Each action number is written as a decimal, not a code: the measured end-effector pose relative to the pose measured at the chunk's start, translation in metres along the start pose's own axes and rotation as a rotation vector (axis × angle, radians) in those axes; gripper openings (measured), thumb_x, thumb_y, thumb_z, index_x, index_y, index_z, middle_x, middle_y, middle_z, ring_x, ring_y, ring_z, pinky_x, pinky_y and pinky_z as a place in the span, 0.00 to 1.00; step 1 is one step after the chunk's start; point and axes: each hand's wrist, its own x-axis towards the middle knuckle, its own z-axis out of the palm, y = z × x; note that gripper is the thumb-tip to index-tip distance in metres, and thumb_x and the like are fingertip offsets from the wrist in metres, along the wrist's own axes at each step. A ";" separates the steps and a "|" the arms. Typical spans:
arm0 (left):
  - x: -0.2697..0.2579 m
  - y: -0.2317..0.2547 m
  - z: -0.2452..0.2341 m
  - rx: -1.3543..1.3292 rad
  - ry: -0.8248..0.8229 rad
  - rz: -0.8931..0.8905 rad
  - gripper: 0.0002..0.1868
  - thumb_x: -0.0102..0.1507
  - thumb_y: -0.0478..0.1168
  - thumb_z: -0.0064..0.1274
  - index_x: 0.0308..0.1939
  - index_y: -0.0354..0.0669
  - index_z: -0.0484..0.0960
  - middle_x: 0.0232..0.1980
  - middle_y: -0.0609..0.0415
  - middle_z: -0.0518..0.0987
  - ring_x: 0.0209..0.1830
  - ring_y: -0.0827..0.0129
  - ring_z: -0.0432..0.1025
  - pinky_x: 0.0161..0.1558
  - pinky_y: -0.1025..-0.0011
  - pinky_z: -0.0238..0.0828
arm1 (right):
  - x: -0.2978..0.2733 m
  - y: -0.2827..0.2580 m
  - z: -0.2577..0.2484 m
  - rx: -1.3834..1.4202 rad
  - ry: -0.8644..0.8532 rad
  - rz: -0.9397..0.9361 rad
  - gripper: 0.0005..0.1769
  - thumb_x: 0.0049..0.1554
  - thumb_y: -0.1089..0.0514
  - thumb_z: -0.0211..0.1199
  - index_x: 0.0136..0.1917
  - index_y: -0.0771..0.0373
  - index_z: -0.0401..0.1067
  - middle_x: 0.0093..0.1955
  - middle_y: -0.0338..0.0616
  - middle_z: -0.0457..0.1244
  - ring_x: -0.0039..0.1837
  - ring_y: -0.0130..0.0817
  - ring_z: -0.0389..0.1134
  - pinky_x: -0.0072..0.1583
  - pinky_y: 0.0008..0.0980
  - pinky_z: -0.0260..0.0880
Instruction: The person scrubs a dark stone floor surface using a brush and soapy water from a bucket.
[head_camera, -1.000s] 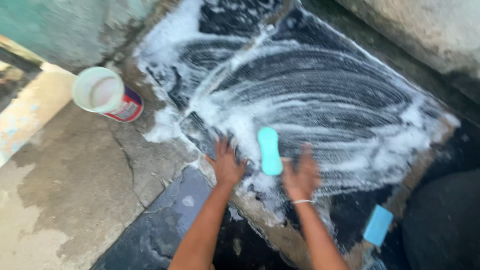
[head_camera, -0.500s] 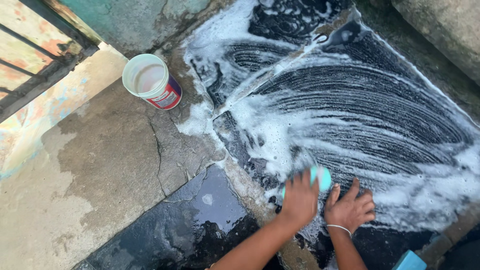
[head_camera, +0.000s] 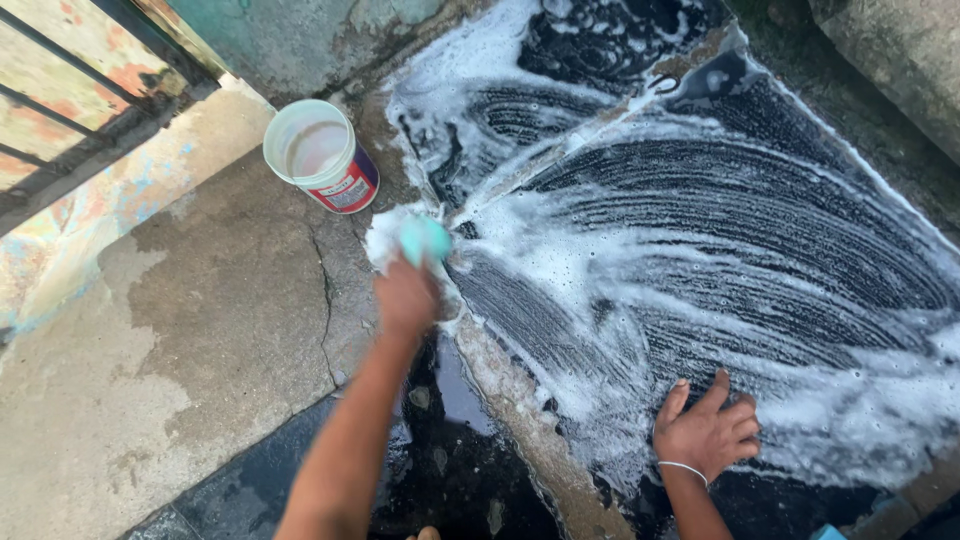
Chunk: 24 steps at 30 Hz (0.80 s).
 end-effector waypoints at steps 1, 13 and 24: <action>-0.028 0.028 0.009 0.126 -0.124 0.077 0.34 0.74 0.45 0.36 0.82 0.38 0.50 0.60 0.30 0.72 0.55 0.48 0.72 0.53 0.52 0.72 | 0.001 -0.001 -0.001 0.003 -0.001 0.001 0.37 0.68 0.36 0.44 0.81 0.59 0.60 0.71 0.64 0.51 0.66 0.56 0.51 0.66 0.56 0.47; -0.082 0.108 0.019 -0.395 -0.075 0.377 0.30 0.75 0.55 0.33 0.76 0.44 0.60 0.67 0.21 0.63 0.59 0.24 0.66 0.45 0.47 0.81 | -0.001 0.000 -0.004 0.035 -0.014 0.008 0.36 0.69 0.37 0.44 0.81 0.60 0.60 0.70 0.64 0.52 0.66 0.56 0.51 0.66 0.55 0.47; -0.107 0.141 0.008 -0.160 -0.155 0.455 0.28 0.75 0.45 0.21 0.80 0.50 0.57 0.68 0.16 0.63 0.54 0.36 0.74 0.42 0.50 0.82 | 0.002 -0.006 -0.008 -0.031 -0.058 0.033 0.37 0.68 0.37 0.42 0.81 0.58 0.59 0.70 0.65 0.52 0.66 0.58 0.52 0.66 0.56 0.48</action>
